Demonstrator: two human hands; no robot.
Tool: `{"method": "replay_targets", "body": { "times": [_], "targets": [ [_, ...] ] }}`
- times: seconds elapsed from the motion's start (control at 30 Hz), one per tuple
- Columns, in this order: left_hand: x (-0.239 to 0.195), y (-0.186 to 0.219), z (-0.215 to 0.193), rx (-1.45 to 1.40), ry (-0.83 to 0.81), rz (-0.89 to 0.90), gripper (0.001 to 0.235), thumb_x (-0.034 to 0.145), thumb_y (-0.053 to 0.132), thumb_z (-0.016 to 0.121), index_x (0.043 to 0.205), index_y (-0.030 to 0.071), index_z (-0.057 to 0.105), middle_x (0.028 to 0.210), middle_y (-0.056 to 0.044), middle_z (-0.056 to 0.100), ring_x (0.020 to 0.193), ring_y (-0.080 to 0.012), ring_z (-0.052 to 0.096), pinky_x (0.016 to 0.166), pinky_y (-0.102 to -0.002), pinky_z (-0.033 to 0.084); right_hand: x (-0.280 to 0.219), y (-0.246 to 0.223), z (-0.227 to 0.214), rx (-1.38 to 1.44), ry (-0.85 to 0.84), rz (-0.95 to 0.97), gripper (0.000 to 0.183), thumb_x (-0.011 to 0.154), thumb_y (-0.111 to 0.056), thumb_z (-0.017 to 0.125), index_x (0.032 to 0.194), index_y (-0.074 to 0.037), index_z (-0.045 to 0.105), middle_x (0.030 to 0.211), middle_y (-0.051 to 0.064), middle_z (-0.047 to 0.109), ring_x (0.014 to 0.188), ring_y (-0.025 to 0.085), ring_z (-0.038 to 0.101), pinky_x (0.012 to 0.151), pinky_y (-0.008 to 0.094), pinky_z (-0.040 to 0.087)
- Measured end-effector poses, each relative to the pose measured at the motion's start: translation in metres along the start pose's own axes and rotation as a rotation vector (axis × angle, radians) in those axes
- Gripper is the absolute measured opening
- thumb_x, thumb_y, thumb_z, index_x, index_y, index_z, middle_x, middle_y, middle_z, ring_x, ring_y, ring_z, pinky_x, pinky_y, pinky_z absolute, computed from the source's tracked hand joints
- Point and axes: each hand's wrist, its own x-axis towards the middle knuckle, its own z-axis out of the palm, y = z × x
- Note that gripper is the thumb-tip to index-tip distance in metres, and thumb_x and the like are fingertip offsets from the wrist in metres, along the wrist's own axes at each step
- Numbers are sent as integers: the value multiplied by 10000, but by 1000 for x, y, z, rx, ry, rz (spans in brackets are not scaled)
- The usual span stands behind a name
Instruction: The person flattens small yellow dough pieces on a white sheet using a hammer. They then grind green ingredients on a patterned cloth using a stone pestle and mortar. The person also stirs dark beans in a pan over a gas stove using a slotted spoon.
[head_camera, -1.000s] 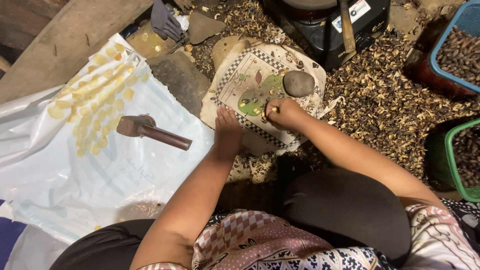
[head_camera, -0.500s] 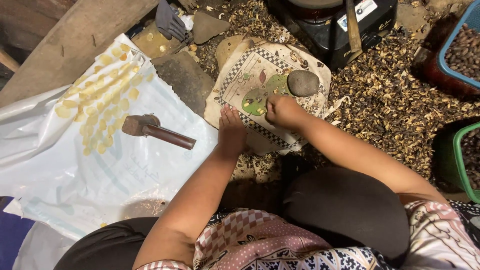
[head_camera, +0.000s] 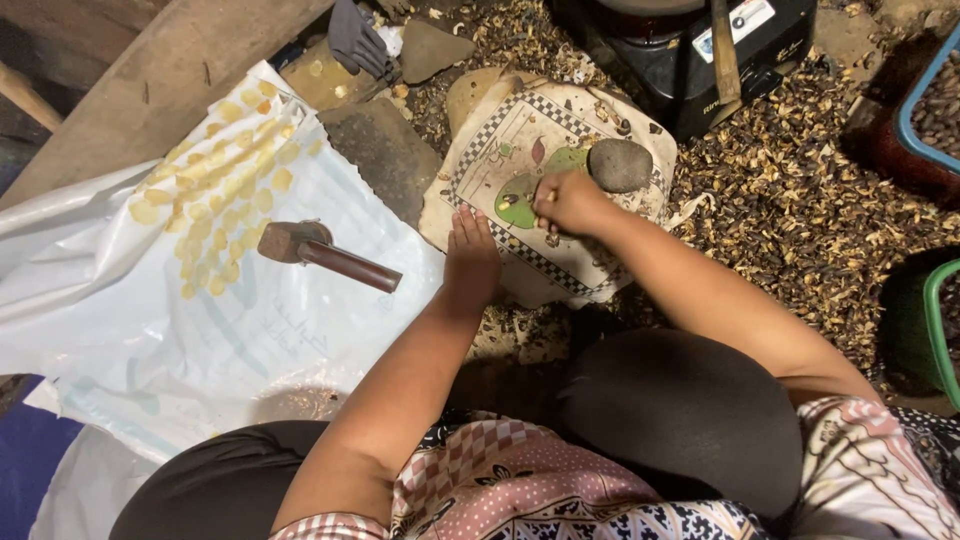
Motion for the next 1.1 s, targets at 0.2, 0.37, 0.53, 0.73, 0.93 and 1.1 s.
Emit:
{"method": "replay_targets", "body": {
  "times": [0.2,0.37,0.53,0.73,0.93,1.1],
  "targets": [
    [0,2,-1,24,-63,-25,530,863,135,605,1351,-72,602,1367,-360,593,1227,-468,648,937,-468,575,-25,-22,-6,-205,121,-76,124,887,-254,692,912,-203,802,853,172,768,895,445,730,804,533,551],
    [33,-27,-69,-400,-367,-58,884,712,317,838,1433,-67,502,1461,-381,470,1346,-526,525,1071,-501,507,-14,-5,20,-426,68,-145,130,940,-252,676,1022,-178,745,976,100,718,1019,367,700,905,655,446],
    [28,-26,-41,-767,-250,-48,385,934,394,688,1224,141,683,1163,-77,637,1136,-339,660,948,-439,547,4,25,35,-700,123,-296,223,878,-180,714,1008,-15,637,917,194,658,788,395,738,690,488,614],
    [25,-7,-13,-648,-701,-187,114,964,383,662,1060,339,621,1053,76,530,1082,-175,645,882,-409,635,-31,-10,-1,-334,2,40,206,864,-295,629,924,-141,751,886,142,756,945,378,738,825,484,585],
    [55,-18,-11,-291,-53,201,95,948,82,550,863,121,531,823,-38,506,803,-285,636,735,-390,544,-38,-6,-14,-192,25,127,194,847,-321,680,994,-218,752,908,130,759,964,357,725,832,482,565],
    [60,-15,13,-770,-185,-171,82,912,238,653,988,237,624,962,1,547,864,-280,680,772,-399,592,-57,-29,-21,-214,-11,167,174,856,-311,674,921,-204,794,909,128,780,974,370,731,841,462,571]
  ]
}}
